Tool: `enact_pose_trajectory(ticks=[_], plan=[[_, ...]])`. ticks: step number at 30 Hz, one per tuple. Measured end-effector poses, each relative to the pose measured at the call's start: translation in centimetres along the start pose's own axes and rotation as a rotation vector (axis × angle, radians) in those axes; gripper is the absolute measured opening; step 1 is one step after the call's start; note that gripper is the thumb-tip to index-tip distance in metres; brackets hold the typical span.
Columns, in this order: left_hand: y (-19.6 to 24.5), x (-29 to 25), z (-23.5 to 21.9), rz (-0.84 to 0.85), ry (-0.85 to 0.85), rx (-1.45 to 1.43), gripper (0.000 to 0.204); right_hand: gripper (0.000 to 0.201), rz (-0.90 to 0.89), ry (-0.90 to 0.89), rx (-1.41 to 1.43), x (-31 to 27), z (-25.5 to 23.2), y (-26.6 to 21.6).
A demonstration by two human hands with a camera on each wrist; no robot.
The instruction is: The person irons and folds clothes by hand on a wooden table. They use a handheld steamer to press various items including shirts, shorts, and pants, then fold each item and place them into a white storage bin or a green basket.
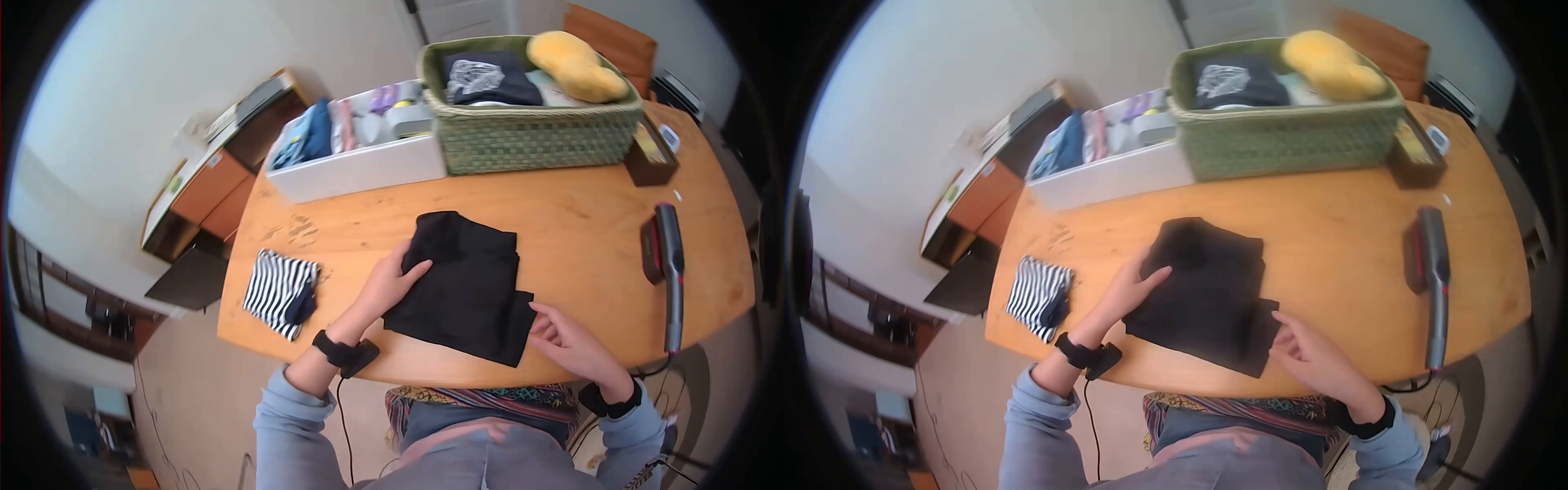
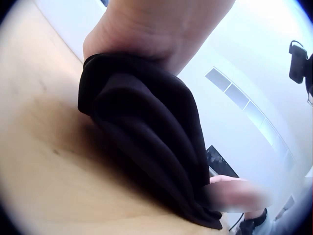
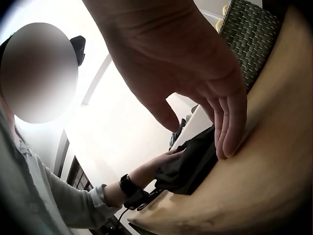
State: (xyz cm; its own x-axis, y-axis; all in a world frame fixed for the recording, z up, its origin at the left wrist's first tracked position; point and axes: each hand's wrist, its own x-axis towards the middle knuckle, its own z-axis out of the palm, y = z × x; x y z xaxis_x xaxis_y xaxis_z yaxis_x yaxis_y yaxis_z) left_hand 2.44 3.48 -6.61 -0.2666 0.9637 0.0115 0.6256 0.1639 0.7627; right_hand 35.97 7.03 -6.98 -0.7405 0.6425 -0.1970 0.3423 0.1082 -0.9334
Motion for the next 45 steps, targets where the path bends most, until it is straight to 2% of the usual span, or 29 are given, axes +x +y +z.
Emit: enact_pose_trajectory(ticks=[2,3,5,7,9,11,12,14,15,17,18,20,21,23,26,28,29,30,31,33,34,36,40,42,45], plan=[[1.3,-0.9,-2.7,0.005,-0.049,0.079,0.049,0.05,0.019,-0.023,-0.003,0.5,0.2,-0.3],[1.2,-1.3,-4.1,-0.011,-0.026,0.082,0.049,0.05,0.055,-0.008,0.002,0.7,0.3,-0.4],[0.4,-2.6,-8.0,0.164,0.054,0.153,0.05,0.05,0.044,-0.024,-0.009,1.0,0.1,-0.2],[-0.8,-3.9,-12.7,0.157,0.108,0.234,0.05,0.051,0.044,-0.022,-0.014,1.4,0.0,-0.6],[-2.8,-5.1,-17.3,0.008,0.181,0.217,0.05,0.049,0.106,-0.025,0.031,1.5,-0.2,-1.1],[-5.4,-5.7,-21.7,-0.139,0.149,0.077,0.054,0.048,0.104,-0.027,0.052,1.8,-0.2,-0.3],[-7.1,-6.2,-23.0,-0.14,0.15,0.074,0.054,0.048,0.095,-0.03,0.074,1.9,-0.2,-0.1],[-11.6,-6.8,-24.5,-0.28,0.168,0.417,0.059,0.047,0.101,-0.029,0.053,2.1,-0.1,-0.3],[-14.9,-7.4,-24.4,-0.29,0.191,0.49,0.064,0.047,0.108,-0.027,0.036,2.1,0.0,-0.4],[-21.0,-8.1,-24.4,-0.334,0.196,0.331,0.07,0.047,0.11,-0.035,-0.004,2.3,0.1,-1.1],[-21.1,-8.4,-24.2,-0.327,0.194,0.328,0.07,0.046,0.113,-0.048,-0.04,2.4,0.1,-1.4],[-21.1,-8.4,-24.2,-0.371,0.356,0.419,0.075,0.046,0.114,-0.053,-0.063,2.6,0.2,-2.0],[-21.0,-8.3,-24.2,-0.367,0.355,0.41,0.075,0.046,0.114,-0.068,-0.087,2.6,0.3,-2.2],[-20.6,-8.4,-24.3,-0.507,0.311,0.212,0.077,0.046,0.097,-0.083,-0.116,2.9,0.4,-2.1],[-19.5,-8.4,-24.2,-0.564,0.274,0.201,0.077,0.047,0.085,-0.149,-0.141,4.0,0.9,-2.1],[-19.7,-8.2,-23.7,-0.515,0.208,0.099,0.076,0.047,0.095,-0.191,-0.145,5.0,1.8,-1.9],[-19.8,-8.1,-23.3,-0.474,0.139,0.001,0.075,0.048,0.143,-0.258,0.027,5.5,2.6,-1.6],[-18.6,-8.0,-22.1,-0.455,0.129,-0.093,0.072,0.048,0.189,-0.323,0.199,6.2,3.3,-1.4],[-17.1,-7.6,-20.6,-0.411,0.125,-0.167,0.067,0.048,0.186,-0.306,0.194,6.9,4.1,-1.5],[-16.0,-6.8,-17.3,-0.349,0.13,-0.288,0.059,0.051,0.377,-0.387,0.599,8.5,5.5,-2.1],[-15.2,-6.3,-15.8,-0.304,0.099,-0.347,0.055,0.051,0.366,-0.366,0.59,9.4,6.0,-2.1],[-13.2,-5.3,-13.5,-0.249,0.002,-0.357,0.048,0.044,0.412,-0.373,0.825,11.0,6.8,-1.8],[-8.9,-3.8,-8.4,-0.25,-0.147,-0.471,0.049,0.044,0.376,-0.27,0.816,13.1,8.1,-2.9],[-8.2,-3.6,-5.4,-0.19,-0.157,-0.506,0.05,0.048,0.455,-0.254,0.846,12.7,7.5,-4.2],[-6.2,-4.4,-2.8,-0.229,-0.158,-0.564,0.056,0.045,0.337,-0.197,0.883,11.7,6.1,-3.1]])
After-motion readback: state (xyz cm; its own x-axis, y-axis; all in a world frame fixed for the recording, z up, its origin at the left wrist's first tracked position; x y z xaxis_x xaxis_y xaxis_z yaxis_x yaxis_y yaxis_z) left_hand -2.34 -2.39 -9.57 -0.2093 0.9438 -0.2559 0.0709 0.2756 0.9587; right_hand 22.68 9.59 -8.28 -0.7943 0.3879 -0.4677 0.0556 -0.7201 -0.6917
